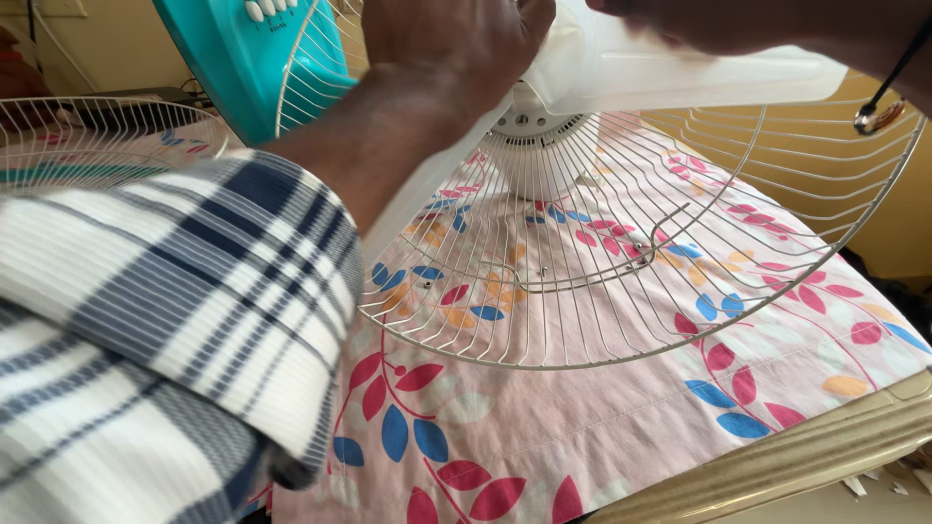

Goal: The person disassembles a table fan by removing the front grille, fan blades, and rear grille using a screwdriver. They then unscrew the back panel of the fan motor housing.

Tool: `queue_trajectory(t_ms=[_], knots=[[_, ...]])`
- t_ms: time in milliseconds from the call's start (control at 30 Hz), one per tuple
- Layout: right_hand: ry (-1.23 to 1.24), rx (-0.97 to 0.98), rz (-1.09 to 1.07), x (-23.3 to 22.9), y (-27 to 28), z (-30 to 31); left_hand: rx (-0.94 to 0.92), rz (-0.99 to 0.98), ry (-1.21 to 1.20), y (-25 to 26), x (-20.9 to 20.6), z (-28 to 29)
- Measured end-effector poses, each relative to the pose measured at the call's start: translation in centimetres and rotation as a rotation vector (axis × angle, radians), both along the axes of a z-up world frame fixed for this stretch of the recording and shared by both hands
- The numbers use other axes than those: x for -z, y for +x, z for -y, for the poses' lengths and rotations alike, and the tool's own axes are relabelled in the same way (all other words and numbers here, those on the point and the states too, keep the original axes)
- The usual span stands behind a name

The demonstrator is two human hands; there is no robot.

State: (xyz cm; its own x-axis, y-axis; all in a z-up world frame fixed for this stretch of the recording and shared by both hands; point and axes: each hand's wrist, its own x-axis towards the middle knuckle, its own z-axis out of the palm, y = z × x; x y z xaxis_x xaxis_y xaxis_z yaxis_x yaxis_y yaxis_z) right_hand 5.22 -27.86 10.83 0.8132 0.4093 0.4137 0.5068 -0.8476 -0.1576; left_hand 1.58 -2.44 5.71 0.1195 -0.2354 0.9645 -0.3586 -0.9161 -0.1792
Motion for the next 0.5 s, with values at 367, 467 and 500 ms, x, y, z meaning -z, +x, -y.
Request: queue_trajectory(t_ms=[367, 467, 500], knots=[[-0.184, -0.116, 0.34, 1.2, -3.4, -0.4, -0.064, -0.133, -0.103, -1.1, -0.5, 1.3], [-0.127, -0.071, 0.266, 1.0, -3.1, -1.3, -0.131, -0.155, -0.153, -0.4, 0.2, 1.5], [-0.108, -0.05, 0.238, 0.9, -3.1, -1.6, -0.166, -0.173, -0.173, -0.1, 0.4, 1.5]])
